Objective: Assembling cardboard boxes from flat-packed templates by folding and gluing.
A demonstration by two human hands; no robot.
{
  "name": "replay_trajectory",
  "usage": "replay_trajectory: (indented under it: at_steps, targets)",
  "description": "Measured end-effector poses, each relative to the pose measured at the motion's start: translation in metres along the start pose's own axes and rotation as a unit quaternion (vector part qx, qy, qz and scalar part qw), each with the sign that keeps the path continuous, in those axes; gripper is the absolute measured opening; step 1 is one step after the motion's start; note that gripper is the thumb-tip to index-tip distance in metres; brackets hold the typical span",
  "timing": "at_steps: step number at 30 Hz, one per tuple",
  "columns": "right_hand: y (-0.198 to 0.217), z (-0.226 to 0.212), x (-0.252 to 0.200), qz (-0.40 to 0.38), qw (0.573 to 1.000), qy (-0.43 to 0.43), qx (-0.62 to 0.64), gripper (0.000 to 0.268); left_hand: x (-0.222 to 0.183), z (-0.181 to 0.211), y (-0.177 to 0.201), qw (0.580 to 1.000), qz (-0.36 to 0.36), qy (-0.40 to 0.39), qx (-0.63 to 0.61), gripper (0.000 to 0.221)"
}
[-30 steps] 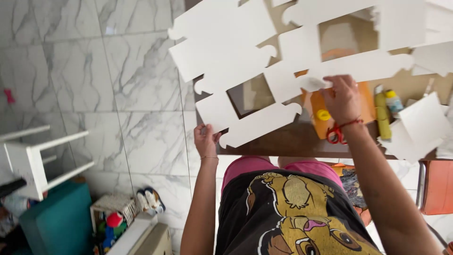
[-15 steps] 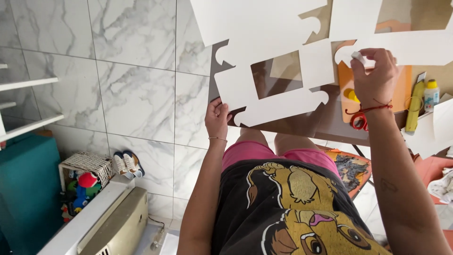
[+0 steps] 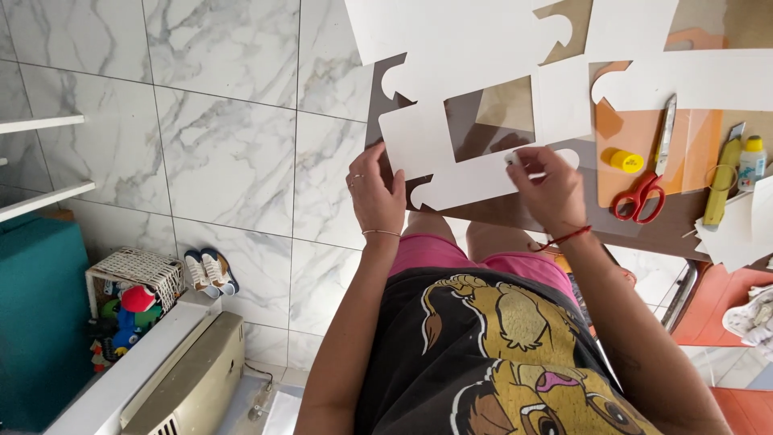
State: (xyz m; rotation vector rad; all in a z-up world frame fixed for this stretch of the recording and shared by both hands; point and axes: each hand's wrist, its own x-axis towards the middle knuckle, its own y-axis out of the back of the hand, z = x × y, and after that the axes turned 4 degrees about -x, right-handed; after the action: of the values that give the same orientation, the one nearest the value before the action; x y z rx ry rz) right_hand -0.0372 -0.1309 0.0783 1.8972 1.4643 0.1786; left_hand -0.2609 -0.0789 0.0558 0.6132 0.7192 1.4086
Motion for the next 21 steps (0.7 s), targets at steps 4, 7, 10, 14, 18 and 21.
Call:
replay_trajectory:
  at_steps: [4,7,10,14,18,21]
  targets:
    - [-0.027,-0.001,-0.013,0.003,0.997,-0.058,0.047,0.027,0.004,0.020,-0.006,0.994,-0.049,-0.086,0.038,0.049]
    - [-0.045,0.002,-0.013,0.039,0.993,-0.067,0.093,0.024,0.006,0.036,-0.016,0.971,-0.156,-0.110,0.142,0.083]
    - [-0.048,-0.006,-0.012,0.064,0.986,-0.068,0.136,0.021,0.004,0.038,-0.024,0.946,-0.225,-0.093,0.215,0.108]
    - [-0.045,-0.004,-0.006,0.100,0.982,-0.067,0.142,0.017,0.001,0.035,-0.030,0.943,-0.246,-0.071,0.212,0.107]
    - [-0.046,0.002,-0.004,0.136,0.978,-0.068,0.144,0.014,0.002,0.034,-0.033,0.938,-0.260,-0.061,0.221,0.107]
    - [-0.061,0.013,-0.003,0.143,0.981,-0.062,0.113,0.012,0.002,0.033,-0.034,0.935,-0.281,-0.050,0.209,0.107]
